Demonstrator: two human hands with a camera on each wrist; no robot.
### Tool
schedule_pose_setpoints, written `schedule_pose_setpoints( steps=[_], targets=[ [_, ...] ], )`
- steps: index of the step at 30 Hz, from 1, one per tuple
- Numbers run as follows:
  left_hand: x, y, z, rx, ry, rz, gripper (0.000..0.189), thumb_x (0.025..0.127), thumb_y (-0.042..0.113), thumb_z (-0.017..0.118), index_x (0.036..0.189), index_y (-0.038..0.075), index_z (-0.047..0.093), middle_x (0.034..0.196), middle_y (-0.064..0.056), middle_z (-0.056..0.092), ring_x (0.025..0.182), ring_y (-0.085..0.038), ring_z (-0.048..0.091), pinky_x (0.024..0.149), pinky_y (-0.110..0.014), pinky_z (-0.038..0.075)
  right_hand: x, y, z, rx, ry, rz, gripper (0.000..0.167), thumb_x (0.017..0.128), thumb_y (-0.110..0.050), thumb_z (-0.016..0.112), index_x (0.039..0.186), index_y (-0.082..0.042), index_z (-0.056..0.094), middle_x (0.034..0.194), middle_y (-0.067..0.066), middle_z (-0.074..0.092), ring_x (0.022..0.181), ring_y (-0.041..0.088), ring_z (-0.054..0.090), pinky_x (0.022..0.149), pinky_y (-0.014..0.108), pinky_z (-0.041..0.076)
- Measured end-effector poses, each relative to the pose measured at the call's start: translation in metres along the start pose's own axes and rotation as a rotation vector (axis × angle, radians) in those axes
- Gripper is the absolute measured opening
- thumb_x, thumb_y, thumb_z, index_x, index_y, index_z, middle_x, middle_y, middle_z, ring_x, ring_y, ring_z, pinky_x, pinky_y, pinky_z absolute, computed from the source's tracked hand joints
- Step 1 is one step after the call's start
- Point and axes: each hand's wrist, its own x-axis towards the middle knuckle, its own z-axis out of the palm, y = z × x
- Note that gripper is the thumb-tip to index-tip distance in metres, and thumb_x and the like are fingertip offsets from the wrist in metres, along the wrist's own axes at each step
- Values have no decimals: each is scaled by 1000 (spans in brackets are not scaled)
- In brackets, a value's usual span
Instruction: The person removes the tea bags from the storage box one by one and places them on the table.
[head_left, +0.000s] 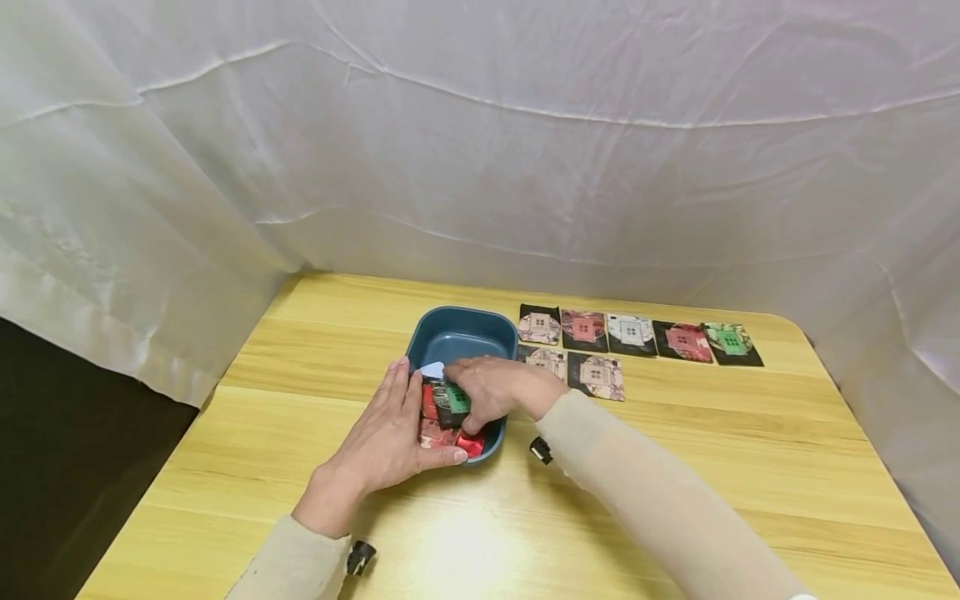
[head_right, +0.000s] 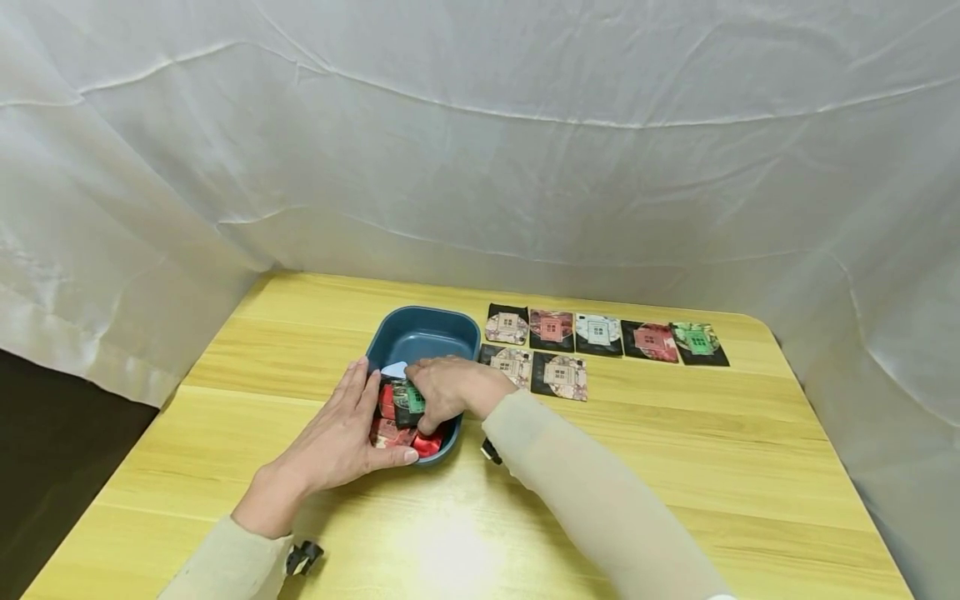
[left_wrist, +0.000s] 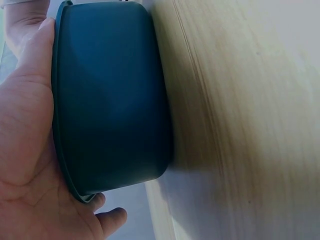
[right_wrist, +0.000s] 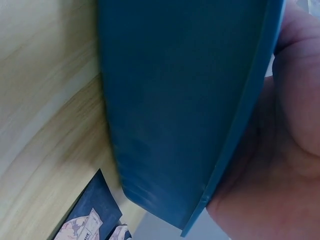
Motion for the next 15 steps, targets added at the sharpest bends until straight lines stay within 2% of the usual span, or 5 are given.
schedule_pose_setpoints(
  steps=[4,6,11,15],
  targets=[
    [0,0,0,-5,1,0,138,80,92,59,163,-11,20,173,-30,2,164,-42,3,133,-51,13,0,0,0,33,-11,-2,97,87,-36,85,166,-11,34,164,10,47,147,30,49,126,45,36],
    [0,0,1,-4,3,2,137,80,91,59,163,-11,21,173,-31,2,164,-42,4,133,-51,14,0,-1,0,26,-2,3,98,87,-37,86,165,-10,34,165,12,45,150,30,46,127,46,34],
    [0,0,0,0,11,4,137,80,91,59,162,-12,23,173,-31,3,163,-42,4,133,-50,14,-3,-1,1,-32,81,-3,100,83,-41,89,163,-9,37,160,15,46,147,31,46,125,48,37],
    [0,0,0,-6,11,2,137,80,92,58,162,-11,23,173,-31,4,163,-43,5,133,-51,15,-6,-2,1,-100,163,-1,100,80,-46,89,160,-10,42,151,12,50,135,29,50,119,47,44]
  ],
)
